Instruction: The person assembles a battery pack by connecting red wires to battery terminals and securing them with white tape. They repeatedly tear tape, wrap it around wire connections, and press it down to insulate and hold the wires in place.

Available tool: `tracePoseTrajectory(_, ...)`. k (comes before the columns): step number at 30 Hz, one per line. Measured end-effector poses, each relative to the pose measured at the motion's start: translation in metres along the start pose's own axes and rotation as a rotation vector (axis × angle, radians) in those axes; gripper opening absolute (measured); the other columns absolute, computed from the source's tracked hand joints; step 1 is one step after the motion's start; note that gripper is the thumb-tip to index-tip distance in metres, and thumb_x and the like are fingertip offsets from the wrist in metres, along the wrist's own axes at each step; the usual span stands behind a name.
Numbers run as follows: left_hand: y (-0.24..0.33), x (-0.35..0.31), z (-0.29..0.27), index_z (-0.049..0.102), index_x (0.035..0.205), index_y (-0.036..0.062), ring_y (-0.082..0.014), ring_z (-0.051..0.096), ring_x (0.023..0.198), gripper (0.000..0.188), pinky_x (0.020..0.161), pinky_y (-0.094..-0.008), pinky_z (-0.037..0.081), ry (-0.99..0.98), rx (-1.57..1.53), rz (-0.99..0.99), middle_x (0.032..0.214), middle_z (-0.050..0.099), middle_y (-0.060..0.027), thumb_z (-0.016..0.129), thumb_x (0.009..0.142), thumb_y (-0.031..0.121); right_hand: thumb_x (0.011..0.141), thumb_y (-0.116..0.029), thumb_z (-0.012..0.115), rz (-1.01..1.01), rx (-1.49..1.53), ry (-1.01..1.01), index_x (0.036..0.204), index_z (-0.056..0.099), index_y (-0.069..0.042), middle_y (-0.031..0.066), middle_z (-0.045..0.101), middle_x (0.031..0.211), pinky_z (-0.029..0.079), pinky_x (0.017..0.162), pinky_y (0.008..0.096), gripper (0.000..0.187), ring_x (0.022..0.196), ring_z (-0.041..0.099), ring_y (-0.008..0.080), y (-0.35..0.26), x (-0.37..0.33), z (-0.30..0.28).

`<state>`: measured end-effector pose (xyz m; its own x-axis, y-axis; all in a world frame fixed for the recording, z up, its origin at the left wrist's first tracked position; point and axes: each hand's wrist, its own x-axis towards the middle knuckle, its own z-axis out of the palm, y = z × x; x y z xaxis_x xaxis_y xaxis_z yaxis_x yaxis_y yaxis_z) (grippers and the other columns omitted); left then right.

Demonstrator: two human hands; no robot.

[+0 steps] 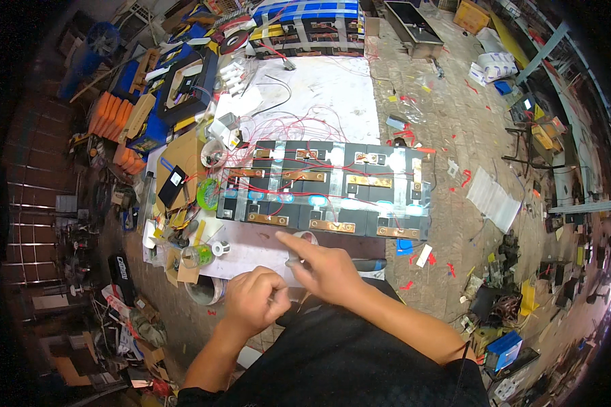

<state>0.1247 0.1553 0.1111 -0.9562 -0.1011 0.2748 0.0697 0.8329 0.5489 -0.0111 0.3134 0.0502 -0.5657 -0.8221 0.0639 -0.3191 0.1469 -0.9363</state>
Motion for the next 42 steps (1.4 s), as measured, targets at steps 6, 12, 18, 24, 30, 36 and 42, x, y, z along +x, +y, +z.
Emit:
tracePoseTrajectory(6, -0.007, -0.005, -0.006, 0.069, 0.101, 0.0069, -0.0277, 0.071, 0.071, 0.025, 0.064, -0.0388, 0.056, 0.062, -0.033, -0.082, 0.091, 0.071, -0.0073, 0.084, 0.081, 0.005, 0.098, -0.01, 0.076, 0.016, 0.177, 0.066, 0.122, 0.081, -0.01, 0.0146, 0.081, 0.106, 0.063, 0.076, 0.0374, 0.024, 0.089, 0.08, 0.032, 0.014, 0.0, 0.001)
tracePoseTrajectory(12, 0.005, -0.011, 0.009, 0.077, 0.115, 0.0018, -0.0234, 0.074, 0.076, 0.033, 0.064, -0.0333, 0.058, 0.299, -0.023, -0.18, 0.097, 0.074, -0.0122, 0.086, 0.084, 0.007, 0.09, 0.004, 0.08, -0.227, -0.062, 0.31, 0.116, 0.08, -0.002, 0.0148, 0.082, 0.102, 0.063, 0.078, 0.0342, 0.027, 0.084, 0.08, 0.0258, 0.0, 0.009, -0.006)
tracePoseTrajectory(18, 0.034, -0.007, 0.026, 0.064, 0.131, -0.0063, -0.0179, 0.074, 0.083, 0.034, 0.073, -0.0276, 0.06, 0.615, -0.462, -0.491, 0.106, 0.072, -0.0146, 0.074, 0.102, 0.008, 0.084, -0.001, 0.085, -0.457, -0.34, 0.45, 0.108, 0.078, -0.008, 0.0084, 0.074, 0.082, 0.06, 0.067, 0.0359, 0.026, 0.073, 0.075, 0.0247, -0.009, 0.028, -0.021)
tracePoseTrajectory(24, 0.02, 0.013, 0.016, 0.064, 0.114, -0.0001, -0.0157, 0.075, 0.075, 0.029, 0.057, -0.0221, 0.053, 0.208, -1.317, -0.931, 0.095, 0.074, -0.0111, 0.061, 0.114, 0.029, 0.079, -0.003, 0.085, -0.555, -0.439, 0.472, 0.11, 0.079, -0.009, 0.0053, 0.076, 0.088, 0.061, 0.071, 0.0365, 0.032, 0.077, 0.076, 0.0233, -0.009, 0.027, -0.024)
tracePoseTrajectory(30, 0.017, 0.016, 0.031, 0.063, 0.111, 0.0019, -0.0183, 0.075, 0.072, 0.018, 0.053, -0.0231, 0.054, 0.194, -1.337, -0.987, 0.095, 0.075, -0.0123, 0.059, 0.112, 0.019, 0.081, -0.001, 0.084, -0.435, -0.424, 0.427, 0.12, 0.078, -0.008, 0.0076, 0.076, 0.092, 0.061, 0.073, 0.0361, 0.041, 0.078, 0.075, 0.0255, -0.006, 0.017, -0.023)
tracePoseTrajectory(36, 0.023, 0.011, 0.038, 0.062, 0.107, 0.0033, -0.0188, 0.075, 0.08, 0.016, 0.056, -0.0249, 0.056, 0.242, -1.286, -0.964, 0.098, 0.075, -0.0118, 0.058, 0.111, 0.018, 0.081, 0.003, 0.081, -0.305, -0.233, 0.407, 0.132, 0.074, -0.006, 0.0134, 0.08, 0.102, 0.06, 0.07, 0.0389, 0.051, 0.081, 0.076, 0.0298, -0.002, 0.007, -0.019)
tracePoseTrajectory(42, 0.022, 0.013, 0.029, 0.063, 0.106, 0.0036, -0.0159, 0.074, 0.078, 0.019, 0.056, -0.0234, 0.055, 0.241, -1.277, -0.948, 0.096, 0.074, -0.0093, 0.062, 0.111, 0.022, 0.079, 0.003, 0.078, -0.413, -0.433, 0.342, 0.125, 0.076, -0.007, 0.0109, 0.081, 0.107, 0.063, 0.077, 0.0391, 0.047, 0.086, 0.078, 0.0273, -0.003, 0.005, -0.019)
